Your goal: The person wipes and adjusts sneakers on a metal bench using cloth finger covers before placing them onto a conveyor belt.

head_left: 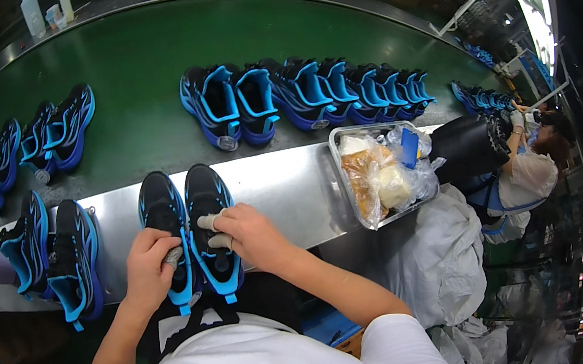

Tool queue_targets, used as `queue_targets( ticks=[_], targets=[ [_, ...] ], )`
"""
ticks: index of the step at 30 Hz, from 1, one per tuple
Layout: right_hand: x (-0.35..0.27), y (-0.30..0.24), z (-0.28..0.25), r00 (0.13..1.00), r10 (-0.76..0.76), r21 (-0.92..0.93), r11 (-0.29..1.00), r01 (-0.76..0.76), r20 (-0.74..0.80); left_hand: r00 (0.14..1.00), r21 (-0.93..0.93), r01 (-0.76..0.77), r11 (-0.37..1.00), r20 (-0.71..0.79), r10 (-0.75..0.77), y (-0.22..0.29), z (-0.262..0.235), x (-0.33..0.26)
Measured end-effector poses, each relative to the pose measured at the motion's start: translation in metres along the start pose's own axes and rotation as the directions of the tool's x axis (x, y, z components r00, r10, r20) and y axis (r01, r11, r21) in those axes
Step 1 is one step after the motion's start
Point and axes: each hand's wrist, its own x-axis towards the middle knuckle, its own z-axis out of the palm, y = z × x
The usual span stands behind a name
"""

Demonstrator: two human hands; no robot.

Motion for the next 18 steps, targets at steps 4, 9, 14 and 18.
queue_targets(
  ticks=[4,9,14,18],
  targets=[
    [0.01,0.003,-0.013,0.998,-0.008,0.154,0.988,-0.002,0.069,0.982,0.021,-0.181,0.983,0.062,0.179,-0.007,-0.007,0.007],
    [0.002,-0.006,0.0,0.998,-0.065,-0.057,0.996,0.065,0.01,0.981,0.07,-0.191,0.979,-0.026,0.193,-0.002,0.004,0.002],
    [-0.005,-0.013,0.015,0.981,-0.15,-0.243,0.963,0.117,-0.121,0.988,0.043,-0.144,0.989,-0.044,0.146,-0.008,0.006,-0.001],
    [-0.003,-0.008,0.022,0.966,-0.198,-0.286,0.947,0.144,-0.168,0.967,0.078,-0.202,0.976,-0.142,0.211,-0.014,0.011,-0.002]
  ],
)
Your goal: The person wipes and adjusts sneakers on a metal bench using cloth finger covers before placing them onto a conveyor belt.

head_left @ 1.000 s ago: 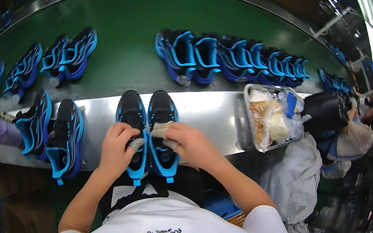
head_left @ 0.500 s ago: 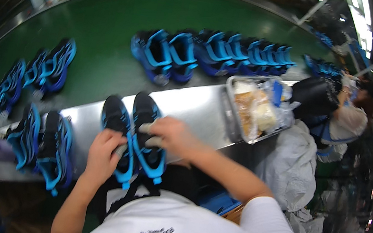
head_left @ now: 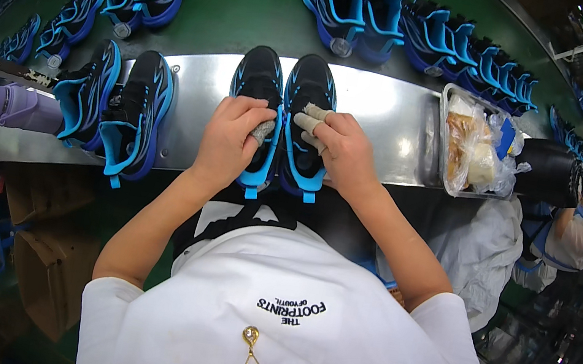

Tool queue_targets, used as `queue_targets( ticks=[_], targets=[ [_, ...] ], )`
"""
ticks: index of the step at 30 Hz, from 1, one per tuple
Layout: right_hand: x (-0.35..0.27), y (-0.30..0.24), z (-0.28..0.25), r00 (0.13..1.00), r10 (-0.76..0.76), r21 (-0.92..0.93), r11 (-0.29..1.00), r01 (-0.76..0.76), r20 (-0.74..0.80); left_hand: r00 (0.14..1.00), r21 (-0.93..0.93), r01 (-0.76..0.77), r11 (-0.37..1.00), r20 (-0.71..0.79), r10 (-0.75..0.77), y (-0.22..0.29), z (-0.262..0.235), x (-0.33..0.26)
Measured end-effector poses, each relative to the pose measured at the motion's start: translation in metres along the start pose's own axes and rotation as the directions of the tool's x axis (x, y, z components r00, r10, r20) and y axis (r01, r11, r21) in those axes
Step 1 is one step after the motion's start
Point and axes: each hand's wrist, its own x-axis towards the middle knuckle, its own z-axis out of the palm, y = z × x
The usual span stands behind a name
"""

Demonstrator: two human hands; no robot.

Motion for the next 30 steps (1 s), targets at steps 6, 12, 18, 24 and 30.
queue_targets(
  ticks=[6,12,18,24,30],
  targets=[
    [0.006,0.011,-0.021,0.961,0.094,0.315,0.932,-0.176,0.259,0.996,-0.022,0.086,0.996,-0.026,-0.087,-0.005,0.001,0.008],
    [0.008,0.006,-0.011,0.946,0.211,0.252,0.928,-0.273,0.247,0.943,-0.228,0.317,0.92,0.179,-0.281,-0.002,-0.023,0.008],
    [0.002,0.015,-0.01,0.961,0.181,0.29,0.927,-0.237,0.207,0.959,-0.209,0.194,0.958,0.245,-0.141,-0.007,-0.018,0.02],
    [0.015,0.019,-0.024,0.901,0.119,0.458,0.829,-0.322,0.418,0.988,-0.021,0.129,0.991,0.089,-0.126,-0.012,-0.006,0.009],
    [0.008,0.008,-0.018,0.939,0.194,0.336,0.897,-0.286,0.283,0.959,-0.28,0.233,0.931,0.225,-0.173,0.0,-0.017,0.006]
  ],
)
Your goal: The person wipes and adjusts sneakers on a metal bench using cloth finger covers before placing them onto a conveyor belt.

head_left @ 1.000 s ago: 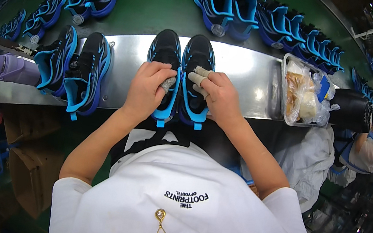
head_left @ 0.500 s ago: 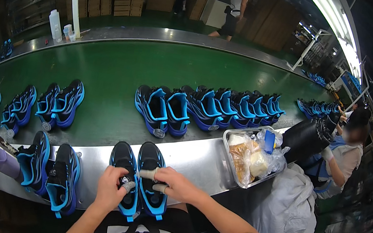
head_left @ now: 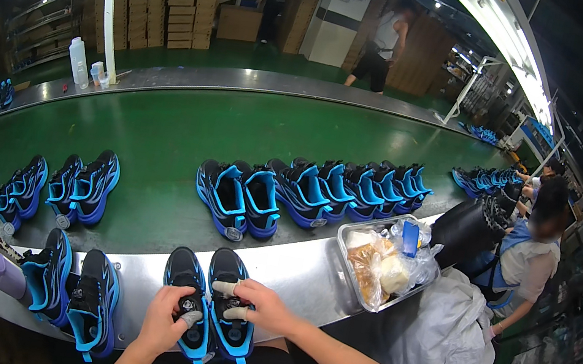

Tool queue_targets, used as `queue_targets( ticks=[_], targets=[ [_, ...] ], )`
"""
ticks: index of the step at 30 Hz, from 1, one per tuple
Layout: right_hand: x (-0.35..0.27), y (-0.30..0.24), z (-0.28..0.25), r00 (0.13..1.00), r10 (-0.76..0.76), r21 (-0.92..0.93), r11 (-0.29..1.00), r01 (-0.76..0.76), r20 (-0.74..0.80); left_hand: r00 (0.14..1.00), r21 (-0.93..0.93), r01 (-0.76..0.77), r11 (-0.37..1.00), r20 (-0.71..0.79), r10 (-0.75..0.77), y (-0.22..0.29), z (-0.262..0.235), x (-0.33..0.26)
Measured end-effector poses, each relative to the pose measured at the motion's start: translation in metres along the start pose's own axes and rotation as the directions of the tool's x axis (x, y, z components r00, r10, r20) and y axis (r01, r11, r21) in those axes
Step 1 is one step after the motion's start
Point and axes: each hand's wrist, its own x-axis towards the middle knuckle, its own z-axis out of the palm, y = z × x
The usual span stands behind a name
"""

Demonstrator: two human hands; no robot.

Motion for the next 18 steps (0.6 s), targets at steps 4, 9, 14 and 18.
queue_targets(
  ticks=[4,9,14,18],
  targets=[
    [-0.003,0.012,0.002,0.992,-0.12,0.089,0.989,0.116,0.047,0.998,0.095,-0.039,0.995,-0.051,0.044,-0.003,0.001,-0.004],
    [0.007,0.014,-0.004,0.999,-0.011,0.161,0.987,0.004,0.048,0.997,0.093,-0.009,0.996,-0.074,0.016,0.006,-0.004,0.007],
    [0.014,-0.005,-0.015,0.976,0.204,0.032,0.978,-0.207,0.073,0.995,-0.042,0.031,0.999,0.099,-0.026,0.001,-0.011,0.019],
    [0.019,-0.007,-0.011,0.969,0.239,0.06,0.968,-0.243,0.068,0.997,-0.029,0.083,0.996,0.009,-0.083,0.003,-0.009,0.014]
  ],
)
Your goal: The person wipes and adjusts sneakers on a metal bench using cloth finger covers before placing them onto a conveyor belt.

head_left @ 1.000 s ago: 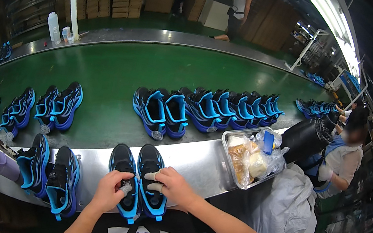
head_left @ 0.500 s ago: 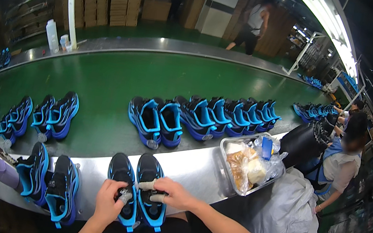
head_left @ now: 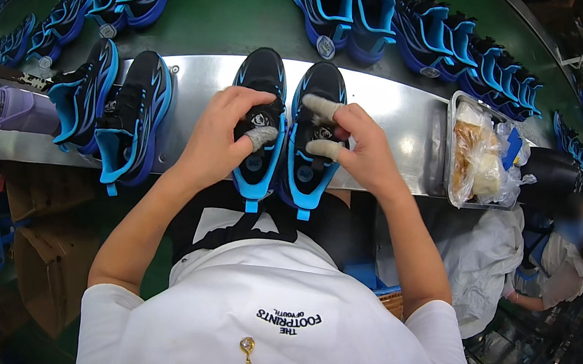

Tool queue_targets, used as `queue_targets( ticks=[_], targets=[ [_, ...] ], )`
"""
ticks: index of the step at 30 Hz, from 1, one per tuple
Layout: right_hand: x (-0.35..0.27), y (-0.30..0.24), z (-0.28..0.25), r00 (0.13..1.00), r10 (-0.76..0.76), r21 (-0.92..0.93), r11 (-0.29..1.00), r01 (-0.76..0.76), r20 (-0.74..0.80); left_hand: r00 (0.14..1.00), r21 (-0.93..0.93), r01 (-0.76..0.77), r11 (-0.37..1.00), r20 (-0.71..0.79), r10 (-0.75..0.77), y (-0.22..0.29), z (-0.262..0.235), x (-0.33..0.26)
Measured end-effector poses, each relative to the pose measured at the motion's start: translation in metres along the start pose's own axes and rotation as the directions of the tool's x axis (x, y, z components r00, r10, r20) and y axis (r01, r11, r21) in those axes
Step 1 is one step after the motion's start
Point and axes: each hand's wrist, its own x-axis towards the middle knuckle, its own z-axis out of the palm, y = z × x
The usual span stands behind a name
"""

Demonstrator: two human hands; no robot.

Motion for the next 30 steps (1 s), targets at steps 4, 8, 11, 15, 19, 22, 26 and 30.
queue_targets(
  ticks=[4,8,11,15,19,22,26,30],
  targets=[
    [-0.009,0.015,0.006,0.978,-0.203,0.243,0.952,0.185,0.051,0.999,0.174,-0.037,0.984,-0.023,0.041,0.005,0.002,-0.008],
    [-0.012,0.004,0.003,0.998,-0.036,-0.183,0.982,0.043,0.042,0.969,0.41,-0.206,0.889,-0.044,0.244,0.022,0.0,-0.014],
    [-0.013,0.011,0.005,0.996,-0.093,0.374,0.923,0.085,0.002,0.999,-0.073,0.02,0.997,0.03,-0.018,0.043,0.014,-0.035],
    [-0.012,0.004,0.004,0.997,-0.081,-0.105,0.991,0.08,-0.006,0.765,-0.487,0.639,0.596,0.484,-0.424,0.048,0.044,-0.042],
    [-0.005,0.007,-0.003,0.994,-0.097,0.196,0.975,0.105,-0.053,0.7,-0.624,0.703,0.341,0.524,-0.486,0.05,0.05,-0.034],
    [-0.007,0.007,-0.003,0.984,-0.068,0.299,0.954,0.015,0.164,0.696,-0.676,0.698,0.238,0.561,-0.449,0.043,0.065,-0.027],
    [-0.01,0.011,0.005,0.995,-0.093,-0.026,0.995,0.093,-0.017,0.73,-0.766,0.616,0.182,0.47,-0.496,0.047,0.081,-0.027],
    [-0.005,0.012,-0.003,0.985,-0.104,0.368,0.929,0.048,0.135,0.727,-0.768,0.617,0.173,0.472,-0.498,0.045,0.08,-0.03]
  ],
)
